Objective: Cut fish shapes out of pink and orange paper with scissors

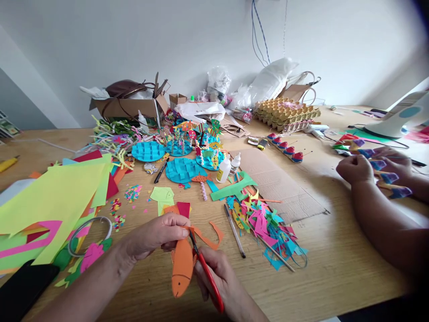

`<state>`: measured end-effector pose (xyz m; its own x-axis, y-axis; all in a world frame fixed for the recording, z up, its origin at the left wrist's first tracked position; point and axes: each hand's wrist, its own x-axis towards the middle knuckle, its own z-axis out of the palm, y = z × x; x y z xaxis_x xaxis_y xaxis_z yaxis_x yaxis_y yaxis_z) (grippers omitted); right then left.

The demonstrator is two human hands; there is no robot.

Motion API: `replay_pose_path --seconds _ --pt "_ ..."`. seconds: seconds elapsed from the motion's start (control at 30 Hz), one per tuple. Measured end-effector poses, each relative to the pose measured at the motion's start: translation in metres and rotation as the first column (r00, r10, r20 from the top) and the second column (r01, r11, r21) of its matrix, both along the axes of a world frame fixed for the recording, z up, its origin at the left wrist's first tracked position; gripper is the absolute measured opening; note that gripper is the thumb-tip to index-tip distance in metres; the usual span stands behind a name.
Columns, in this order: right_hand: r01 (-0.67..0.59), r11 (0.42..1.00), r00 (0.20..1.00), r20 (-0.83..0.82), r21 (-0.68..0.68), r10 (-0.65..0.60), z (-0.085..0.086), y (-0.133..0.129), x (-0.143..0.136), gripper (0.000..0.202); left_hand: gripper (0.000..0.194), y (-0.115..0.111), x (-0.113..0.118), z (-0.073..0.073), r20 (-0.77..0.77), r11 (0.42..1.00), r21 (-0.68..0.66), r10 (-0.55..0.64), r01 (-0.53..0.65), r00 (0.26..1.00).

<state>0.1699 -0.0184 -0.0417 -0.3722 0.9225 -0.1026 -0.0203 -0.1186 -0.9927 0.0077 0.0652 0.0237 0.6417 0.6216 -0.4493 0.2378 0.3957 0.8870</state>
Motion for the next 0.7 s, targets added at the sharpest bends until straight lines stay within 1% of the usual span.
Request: replay_pose_path --seconds 0.13,0.23,0.4,0.47,0.57,0.7 --pt "0.005 1.000 1.000 0.026 0.015 -0.005 -0.003 -0.001 0.002 0.046 0.021 0.002 -0.001 0.002 0.005 0.999 0.015 -0.048 0.048 0.999" --pt "-0.008 1.000 0.999 0.045 0.010 0.007 -0.004 -0.002 0.003 0.043 0.019 0.002 -0.003 0.003 -0.033 0.997 0.001 -0.073 0.073 0.997" --pt "-0.026 1.000 0.996 0.084 -0.004 0.026 0.003 -0.002 0.003 0.038 0.016 0.005 -0.008 0.008 -0.107 0.993 0.009 -0.114 0.115 0.988" --pt "-0.039 0.999 0.994 0.101 0.012 0.037 0.007 -0.001 0.004 0.037 0.016 0.007 -0.009 0.011 -0.127 0.984 0.026 -0.172 0.177 0.977" --pt "-0.062 0.997 0.989 0.137 0.048 0.055 0.012 0.000 0.007 0.036 0.018 0.012 -0.010 0.014 -0.154 0.955 0.048 -0.282 0.292 0.947" --pt "-0.101 0.989 0.973 0.218 0.104 0.076 0.016 0.001 0.013 0.034 0.020 0.017 -0.009 0.016 -0.138 0.927 0.019 -0.369 0.375 0.919"
